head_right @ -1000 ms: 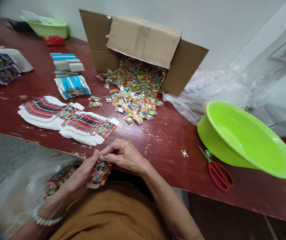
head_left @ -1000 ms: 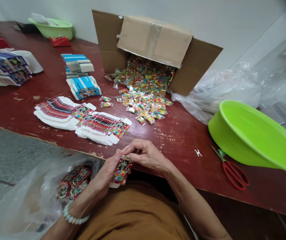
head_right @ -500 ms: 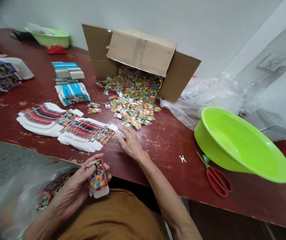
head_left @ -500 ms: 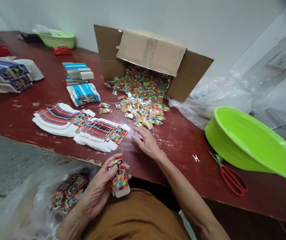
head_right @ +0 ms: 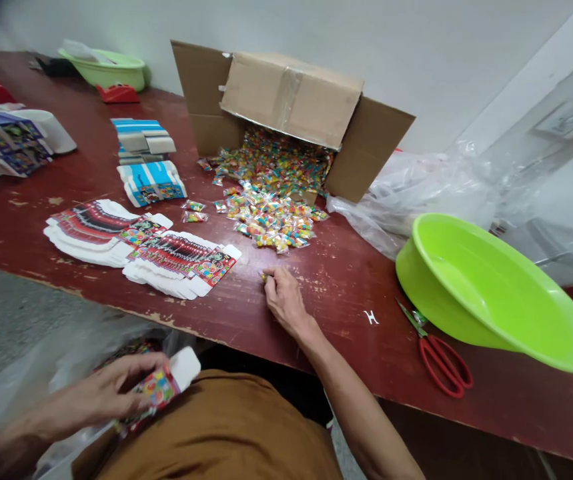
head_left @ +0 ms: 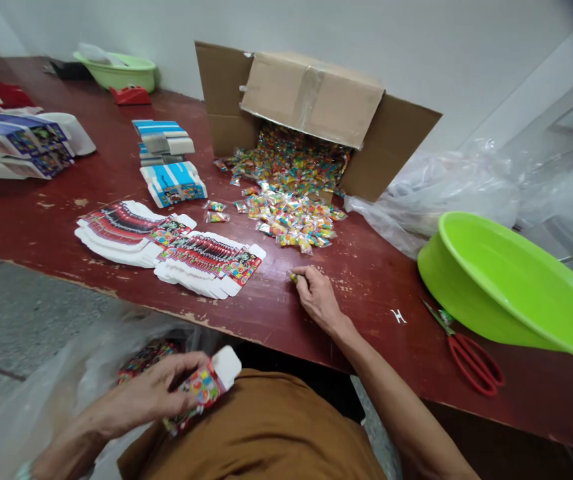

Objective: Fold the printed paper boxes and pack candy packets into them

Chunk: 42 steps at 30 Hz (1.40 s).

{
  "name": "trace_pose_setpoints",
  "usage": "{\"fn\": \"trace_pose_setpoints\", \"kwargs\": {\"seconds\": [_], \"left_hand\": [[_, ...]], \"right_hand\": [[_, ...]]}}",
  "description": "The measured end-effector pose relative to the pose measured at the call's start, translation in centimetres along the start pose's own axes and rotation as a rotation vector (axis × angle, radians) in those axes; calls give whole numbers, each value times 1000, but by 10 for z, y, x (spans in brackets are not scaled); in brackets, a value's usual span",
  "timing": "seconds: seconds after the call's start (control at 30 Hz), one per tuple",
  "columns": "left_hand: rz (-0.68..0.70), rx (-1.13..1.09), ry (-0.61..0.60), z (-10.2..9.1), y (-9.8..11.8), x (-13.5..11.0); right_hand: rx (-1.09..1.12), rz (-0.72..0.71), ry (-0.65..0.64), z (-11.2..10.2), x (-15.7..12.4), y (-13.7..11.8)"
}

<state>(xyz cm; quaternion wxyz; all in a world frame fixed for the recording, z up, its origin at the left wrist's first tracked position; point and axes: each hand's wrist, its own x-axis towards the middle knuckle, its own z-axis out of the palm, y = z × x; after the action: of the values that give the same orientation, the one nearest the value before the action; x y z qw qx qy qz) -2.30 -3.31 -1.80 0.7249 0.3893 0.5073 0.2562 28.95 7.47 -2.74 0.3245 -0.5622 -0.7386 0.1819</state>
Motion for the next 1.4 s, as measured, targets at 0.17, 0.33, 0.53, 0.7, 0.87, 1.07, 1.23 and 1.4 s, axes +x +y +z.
{"fn": "trace_pose_setpoints", "kwargs": {"seconds": [0.17,0.33,0.53,0.7,0.87,1.07,1.23,1.4], "left_hand": [[78,-45,-106,37,21,18],[201,-41,-60,67,27,28],[256,58,1,77,25,32],[284,-40,19,80,24,37],[301,-139,126,85,26,33],[92,-415,95,88,26,32],[179,-409,147,90,26,35],[51,-540,11,88,31,35]], "right_hand": [[663,176,-95,-3,-22,-48],[655,119,-158,2,-27,-71],[508,-22,-68,2,-24,-75],[487,-41,-122,3,-30,-81],[815,278,-125,6,-30,-67],[1152,395,-518,19,-37,-62],[885,79,-201,19,-40,-69],[700,-163,-197,9,-42,-72]]}}
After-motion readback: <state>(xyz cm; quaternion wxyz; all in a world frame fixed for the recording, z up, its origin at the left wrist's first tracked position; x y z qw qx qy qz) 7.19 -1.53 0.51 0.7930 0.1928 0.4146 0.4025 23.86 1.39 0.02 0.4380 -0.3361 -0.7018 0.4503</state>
